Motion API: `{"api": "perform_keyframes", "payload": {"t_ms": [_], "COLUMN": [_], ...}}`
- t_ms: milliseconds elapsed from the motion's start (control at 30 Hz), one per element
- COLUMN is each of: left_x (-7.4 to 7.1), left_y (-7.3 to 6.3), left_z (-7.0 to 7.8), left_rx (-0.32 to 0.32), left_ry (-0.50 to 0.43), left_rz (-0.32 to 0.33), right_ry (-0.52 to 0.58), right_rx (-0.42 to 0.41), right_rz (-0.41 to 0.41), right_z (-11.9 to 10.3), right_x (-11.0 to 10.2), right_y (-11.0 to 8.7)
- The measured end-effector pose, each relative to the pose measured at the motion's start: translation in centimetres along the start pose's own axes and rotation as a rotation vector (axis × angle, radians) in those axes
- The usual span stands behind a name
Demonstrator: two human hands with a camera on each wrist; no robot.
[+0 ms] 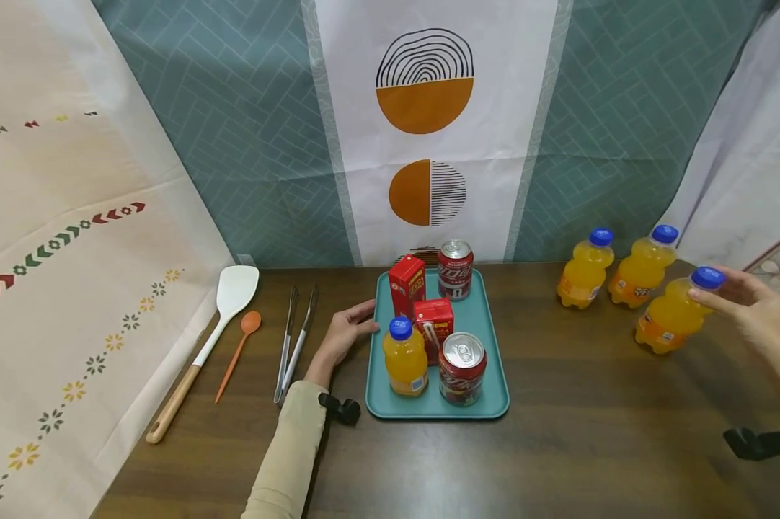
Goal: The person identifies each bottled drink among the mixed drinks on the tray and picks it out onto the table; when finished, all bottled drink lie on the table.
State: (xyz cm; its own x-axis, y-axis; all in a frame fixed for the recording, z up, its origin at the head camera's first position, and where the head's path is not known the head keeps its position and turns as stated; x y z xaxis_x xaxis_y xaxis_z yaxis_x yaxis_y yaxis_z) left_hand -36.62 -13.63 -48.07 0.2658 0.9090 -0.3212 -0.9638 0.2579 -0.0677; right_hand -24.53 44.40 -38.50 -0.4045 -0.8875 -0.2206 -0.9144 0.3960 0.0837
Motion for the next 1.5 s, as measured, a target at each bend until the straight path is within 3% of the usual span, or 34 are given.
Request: {"api": "perform_keyframes", "payload": {"t_ms": [100,233,500,600,700,867,1100,1167,1300,1500], "left_x": [0.0,0.1,0.0,-0.1,-0.2,-0.2,0.1,0.2,0.1,0.0], "left_y": [-0.1,0.5,0.4,0.6,0.7,0.8,0.3,0.3,0.3,0.5], "left_z": [-0.1,-1.2,-0.8,-0.6,-0.5,-0.5,-1.2,-1.3,-1.1,-0.8], "left_rx": [-0.019,-0.014,-0.014,-0.012,-0.008,-0.007,-0.023,-0.029,-0.004,0.005], "left_ry": [-0.005,-0.006,0.021,0.016,0.018,0.031,0.043,0.033,0.028,0.024], "left_rz": [-0.013,0.007,0.026,0.022,0.017,0.029,0.035,0.039,0.047,0.041], "right_ry": [-0.082,-0.153,0.078,0.074,0.003,-0.041,0.353,0.392,0.420,0.224], "right_rx": [-0.015,-0.050,-0.212,-0.247,-0.283,-0.343,-0.368,-0.371,-0.381,-0.410], "right_rz": [0.042,0.095,0.119,0.122,0.105,0.016,-0.233,-0.284,-0.371,-0.463], "right_z": [-0.3,-1.3,-4.4,-5.7,-7.0,-8.7,-8.8,-8.8,-9.2,-9.8], "right_x": [0.0,0.2,0.3,0.8,1.8,4.5,8.7,10.0,12.6,16.8], "right_y": [-0.2,-0.6,-1.3,-1.7,-2.3,-3.2,-4.3,-4.6,-5.0,-5.8]}}
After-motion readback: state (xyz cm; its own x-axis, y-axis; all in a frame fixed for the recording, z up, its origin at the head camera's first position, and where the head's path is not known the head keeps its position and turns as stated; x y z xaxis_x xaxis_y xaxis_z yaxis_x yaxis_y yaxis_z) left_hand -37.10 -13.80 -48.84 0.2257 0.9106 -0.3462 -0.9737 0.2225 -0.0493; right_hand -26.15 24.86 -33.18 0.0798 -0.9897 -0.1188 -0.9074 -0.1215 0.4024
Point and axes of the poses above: each hand's wrist, its own y-axis towards the middle knuckle, its own x-axis out of the palm, z = x × y, the point moved 5 cm from there along y, towards the middle knuckle, and after that the axes turned 11 degrees about y, right-handed, at the moved point
